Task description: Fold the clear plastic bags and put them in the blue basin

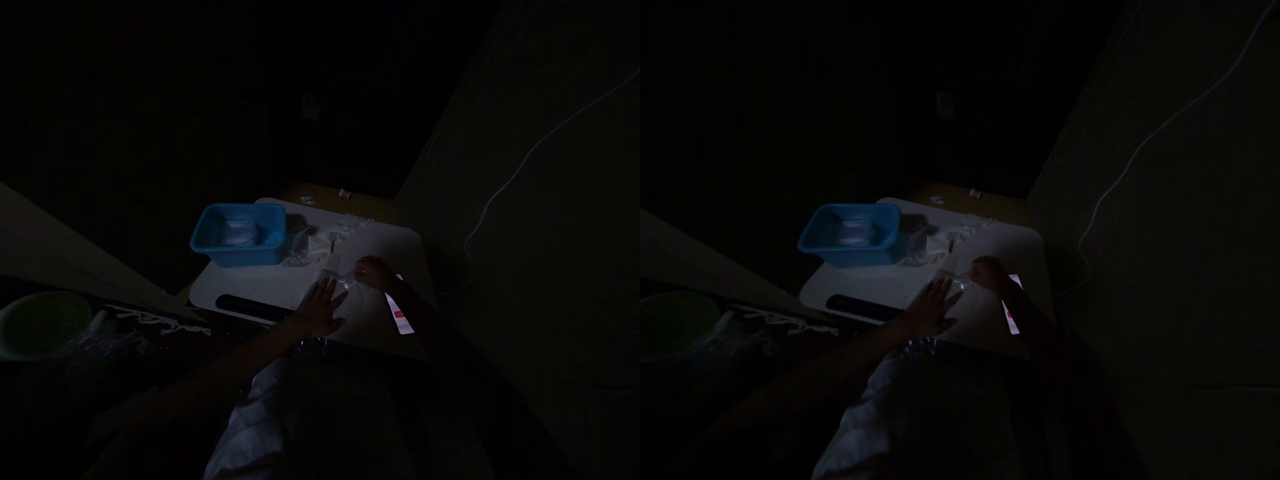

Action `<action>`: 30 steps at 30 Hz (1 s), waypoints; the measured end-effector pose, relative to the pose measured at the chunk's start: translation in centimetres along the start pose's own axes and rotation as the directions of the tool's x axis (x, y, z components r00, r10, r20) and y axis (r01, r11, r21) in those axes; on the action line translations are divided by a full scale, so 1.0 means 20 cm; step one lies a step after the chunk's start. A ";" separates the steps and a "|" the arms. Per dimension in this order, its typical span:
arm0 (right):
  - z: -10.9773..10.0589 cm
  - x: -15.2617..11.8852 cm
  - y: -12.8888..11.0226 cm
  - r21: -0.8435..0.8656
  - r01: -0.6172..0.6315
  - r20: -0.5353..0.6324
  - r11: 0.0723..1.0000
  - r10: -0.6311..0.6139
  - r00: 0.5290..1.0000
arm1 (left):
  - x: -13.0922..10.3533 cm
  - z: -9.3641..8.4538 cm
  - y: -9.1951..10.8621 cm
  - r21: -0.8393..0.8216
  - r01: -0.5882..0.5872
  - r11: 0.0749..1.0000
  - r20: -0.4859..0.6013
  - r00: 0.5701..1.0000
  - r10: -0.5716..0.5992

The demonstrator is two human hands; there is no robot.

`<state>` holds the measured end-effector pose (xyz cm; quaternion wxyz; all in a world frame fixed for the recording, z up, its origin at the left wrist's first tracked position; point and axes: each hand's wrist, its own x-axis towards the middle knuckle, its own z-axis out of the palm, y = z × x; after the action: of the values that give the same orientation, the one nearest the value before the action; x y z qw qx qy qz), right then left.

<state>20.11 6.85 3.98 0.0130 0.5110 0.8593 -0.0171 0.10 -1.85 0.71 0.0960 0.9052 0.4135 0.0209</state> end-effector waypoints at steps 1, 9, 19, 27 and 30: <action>0.01 -0.01 0.00 0.023 0.005 -0.002 1.000 -0.005 1.000 | 0.00 0.01 0.00 -0.001 0.000 1.000 -0.007 1.000 0.000; 0.06 -0.02 0.01 0.182 -0.047 -0.041 0.982 0.056 0.998 | -0.01 0.02 0.00 -0.008 -0.018 1.000 -0.070 0.997 0.017; 0.01 0.11 0.07 0.517 -0.144 0.040 0.844 0.145 0.989 | -0.01 0.03 -0.01 0.006 -0.036 0.999 -0.110 0.993 0.036; 0.00 0.09 0.09 0.746 -0.222 0.044 0.628 0.286 0.957 | -0.01 0.02 -0.01 -0.012 -0.028 1.000 -0.085 0.996 0.027; 0.00 0.03 0.08 0.804 -0.221 0.041 0.551 0.319 0.947 | 0.00 0.03 -0.01 -0.011 -0.034 0.999 -0.091 0.995 0.033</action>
<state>21.17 8.22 4.02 -0.2619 0.5880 0.6699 -0.3700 -0.01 -1.87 0.14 0.0826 0.9094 0.4021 0.0662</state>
